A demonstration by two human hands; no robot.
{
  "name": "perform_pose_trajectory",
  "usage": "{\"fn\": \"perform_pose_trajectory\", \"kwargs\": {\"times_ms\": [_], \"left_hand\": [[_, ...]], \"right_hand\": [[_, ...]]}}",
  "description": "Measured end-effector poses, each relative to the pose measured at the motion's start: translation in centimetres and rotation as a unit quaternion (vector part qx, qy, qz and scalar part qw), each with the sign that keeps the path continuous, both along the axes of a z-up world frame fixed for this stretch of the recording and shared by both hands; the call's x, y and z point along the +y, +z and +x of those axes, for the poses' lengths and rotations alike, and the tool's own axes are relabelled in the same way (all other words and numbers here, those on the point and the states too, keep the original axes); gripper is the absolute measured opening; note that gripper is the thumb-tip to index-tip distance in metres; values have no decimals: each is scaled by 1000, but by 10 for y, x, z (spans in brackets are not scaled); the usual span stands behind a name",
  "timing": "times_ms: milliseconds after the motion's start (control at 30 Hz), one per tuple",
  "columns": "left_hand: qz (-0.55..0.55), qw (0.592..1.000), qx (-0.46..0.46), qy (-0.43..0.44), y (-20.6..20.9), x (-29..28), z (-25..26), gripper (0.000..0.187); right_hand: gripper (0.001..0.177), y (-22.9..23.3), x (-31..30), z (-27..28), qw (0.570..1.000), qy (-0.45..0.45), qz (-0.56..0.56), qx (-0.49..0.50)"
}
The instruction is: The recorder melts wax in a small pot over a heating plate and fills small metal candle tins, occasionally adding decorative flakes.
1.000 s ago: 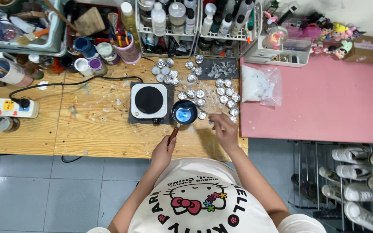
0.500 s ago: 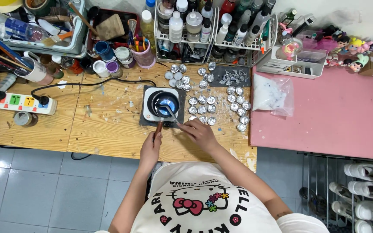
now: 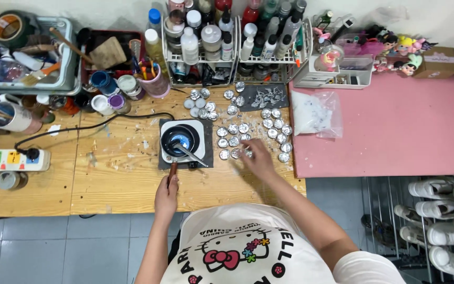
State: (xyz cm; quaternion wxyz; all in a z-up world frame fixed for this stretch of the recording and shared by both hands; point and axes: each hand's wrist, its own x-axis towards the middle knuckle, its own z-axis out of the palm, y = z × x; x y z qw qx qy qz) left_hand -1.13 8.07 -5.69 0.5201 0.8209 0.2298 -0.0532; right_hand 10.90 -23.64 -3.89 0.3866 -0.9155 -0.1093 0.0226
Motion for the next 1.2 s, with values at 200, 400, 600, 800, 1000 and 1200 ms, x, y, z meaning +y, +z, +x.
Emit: {"fn": "perform_pose_trajectory", "kwargs": {"times_ms": [200,400,600,800,1000,1200], "left_hand": [[5,1000,24,9,-2,3,1,43],[-6,1000,1,6,-6,4,-2,39],[15,1000,8,9,-1,2,0,38],[13,999,50,10,21,-2,3,36],[-22,999,34,12,6,1,-2,34],[5,999,42,6,15,1,2,34]], "right_hand": [[18,-30,-72,78,981,-156,54,-98],[11,-68,-101,149,976,-160,-47,-139],[16,-85,-94,182,978,-113,-133,-114],[12,-97,-94,191,978,-121,-162,-59],[14,-88,-93,191,981,-114,-151,-51],[14,-98,-96,201,984,-105,-120,-74]]}}
